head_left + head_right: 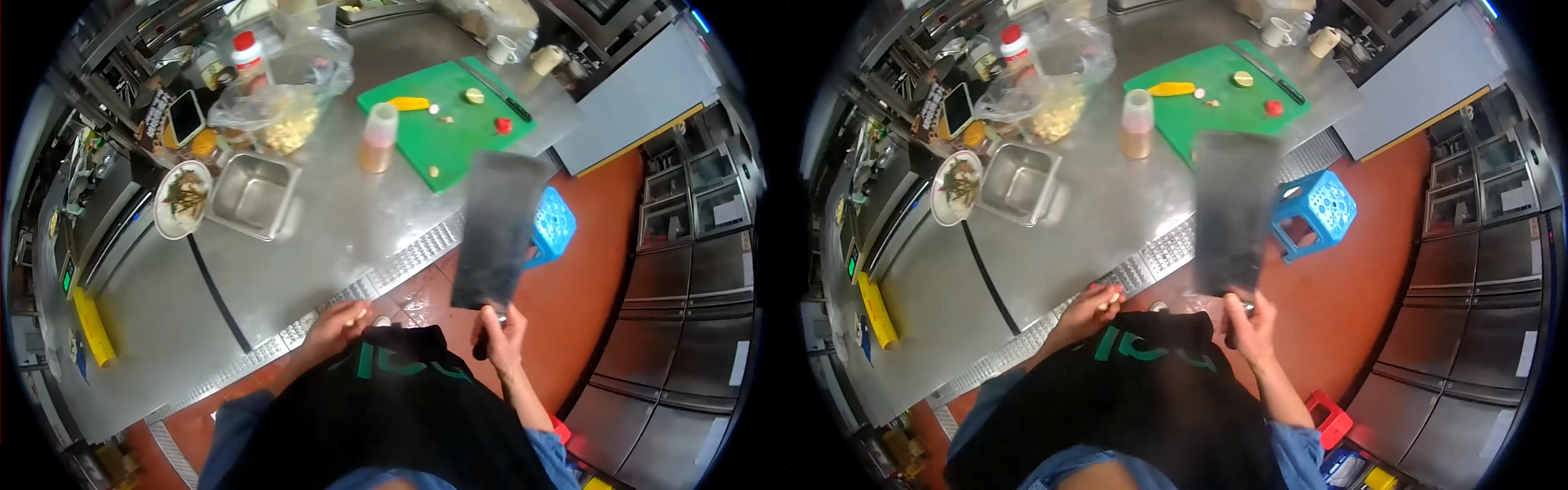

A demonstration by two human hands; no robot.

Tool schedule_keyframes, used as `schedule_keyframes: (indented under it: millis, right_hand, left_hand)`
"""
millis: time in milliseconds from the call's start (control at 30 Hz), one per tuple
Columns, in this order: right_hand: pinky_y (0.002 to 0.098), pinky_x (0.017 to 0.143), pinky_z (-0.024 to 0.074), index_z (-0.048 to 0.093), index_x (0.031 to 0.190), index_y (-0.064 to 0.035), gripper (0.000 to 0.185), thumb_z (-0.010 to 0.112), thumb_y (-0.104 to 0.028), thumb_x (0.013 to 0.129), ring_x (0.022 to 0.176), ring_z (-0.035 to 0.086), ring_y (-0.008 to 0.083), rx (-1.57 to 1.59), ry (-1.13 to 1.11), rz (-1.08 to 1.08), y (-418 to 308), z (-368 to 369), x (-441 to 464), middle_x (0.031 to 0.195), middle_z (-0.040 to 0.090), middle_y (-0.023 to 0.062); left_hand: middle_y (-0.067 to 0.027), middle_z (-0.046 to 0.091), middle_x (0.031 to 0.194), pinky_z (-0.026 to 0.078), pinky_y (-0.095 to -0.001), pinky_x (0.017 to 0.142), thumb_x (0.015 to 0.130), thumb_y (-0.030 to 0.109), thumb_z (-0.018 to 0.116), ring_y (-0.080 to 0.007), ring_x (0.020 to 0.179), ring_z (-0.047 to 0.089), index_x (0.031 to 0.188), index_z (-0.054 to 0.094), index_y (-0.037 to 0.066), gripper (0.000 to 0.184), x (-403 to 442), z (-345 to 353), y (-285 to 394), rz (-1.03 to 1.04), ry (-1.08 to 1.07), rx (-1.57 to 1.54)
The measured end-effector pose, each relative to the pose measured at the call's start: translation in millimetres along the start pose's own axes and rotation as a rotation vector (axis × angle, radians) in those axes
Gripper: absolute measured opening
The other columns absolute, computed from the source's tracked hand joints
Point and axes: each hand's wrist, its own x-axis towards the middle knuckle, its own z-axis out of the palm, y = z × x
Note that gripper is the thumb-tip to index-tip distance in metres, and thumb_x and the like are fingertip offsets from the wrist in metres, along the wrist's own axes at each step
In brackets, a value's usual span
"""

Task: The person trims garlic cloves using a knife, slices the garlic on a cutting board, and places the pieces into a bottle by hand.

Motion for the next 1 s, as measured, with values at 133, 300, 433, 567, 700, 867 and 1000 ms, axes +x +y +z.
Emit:
schedule_keyframes:
  millis: [133,300,433,567,700,867,1000]
  right_hand:
    - [0.0229,0.040,0.0365,0.056,0.082,0.0006,0.020,0.055,-0.016,0.093,0.042,0.048,0.0078,-0.045,0.169,-0.009,12,-68,34,0.052,0.050,0.0007]
    - [0.0344,0.042,0.0394,0.062,0.093,0.0029,0.017,0.058,-0.014,0.090,0.043,0.056,0.0186,-0.602,0.041,-0.134,25,-100,113,0.051,0.054,0.0123]
    - [0.0439,0.051,0.0440,0.059,0.104,-0.0022,0.020,0.057,-0.007,0.085,0.061,0.058,0.0388,-1.011,-0.116,-0.503,31,-111,186,0.068,0.060,0.0189]
    - [0.0434,0.056,0.0478,0.057,0.111,-0.0045,0.026,0.054,-0.008,0.085,0.066,0.060,0.0355,-1.131,-0.281,-0.543,38,-111,239,0.076,0.061,0.0175]
    - [0.0420,0.053,0.0470,0.056,0.115,-0.0075,0.032,0.054,-0.005,0.083,0.061,0.059,0.0339,-1.235,-0.445,-0.631,50,-110,282,0.072,0.059,0.0170]
    - [0.0404,0.053,0.0507,0.043,0.131,-0.0053,0.050,0.048,-0.008,0.082,0.061,0.064,0.0312,-1.393,-0.750,-0.636,71,-114,337,0.076,0.063,0.0166]
    - [0.0385,0.048,0.0494,0.034,0.137,-0.0060,0.060,0.049,-0.006,0.079,0.060,0.065,0.0293,-1.378,-0.925,-0.736,63,-123,367,0.085,0.063,0.0191]
  left_hand:
    - [-0.0066,0.059,0.088,0.043,-0.0220,0.065,0.091,0.024,0.058,-0.0117,0.072,0.052,0.096,0.059,-0.002,0.027,49,51,-2,0.025,0.119,0.001]
    - [-0.0016,0.055,0.073,0.042,-0.0247,0.058,0.082,0.022,0.070,-0.0122,0.064,0.052,0.091,0.061,0.001,0.025,122,92,28,0.257,0.311,0.130]
    - [-0.0028,0.051,0.064,0.040,-0.0301,0.050,0.073,0.016,0.077,-0.0146,0.055,0.051,0.092,0.061,0.005,0.027,209,119,51,0.756,0.644,0.696]
    - [-0.0081,0.051,0.065,0.042,-0.0342,0.051,0.067,0.018,0.080,-0.0214,0.054,0.052,0.093,0.061,0.006,0.034,284,113,56,0.973,0.732,1.034]
    - [-0.0104,0.057,0.070,0.044,-0.0368,0.054,0.072,0.016,0.075,-0.0277,0.060,0.056,0.089,0.063,0.006,0.022,310,111,60,1.055,0.770,1.180]
    - [-0.0065,0.063,0.088,0.050,-0.0343,0.060,0.073,0.005,0.068,-0.0257,0.073,0.062,0.099,0.068,0.011,0.026,328,95,54,1.223,0.800,1.236]
    - [-0.0070,0.064,0.091,0.053,-0.0335,0.064,0.074,0.002,0.066,-0.0266,0.077,0.063,0.101,0.068,0.012,0.029,327,114,48,1.169,0.933,1.242]
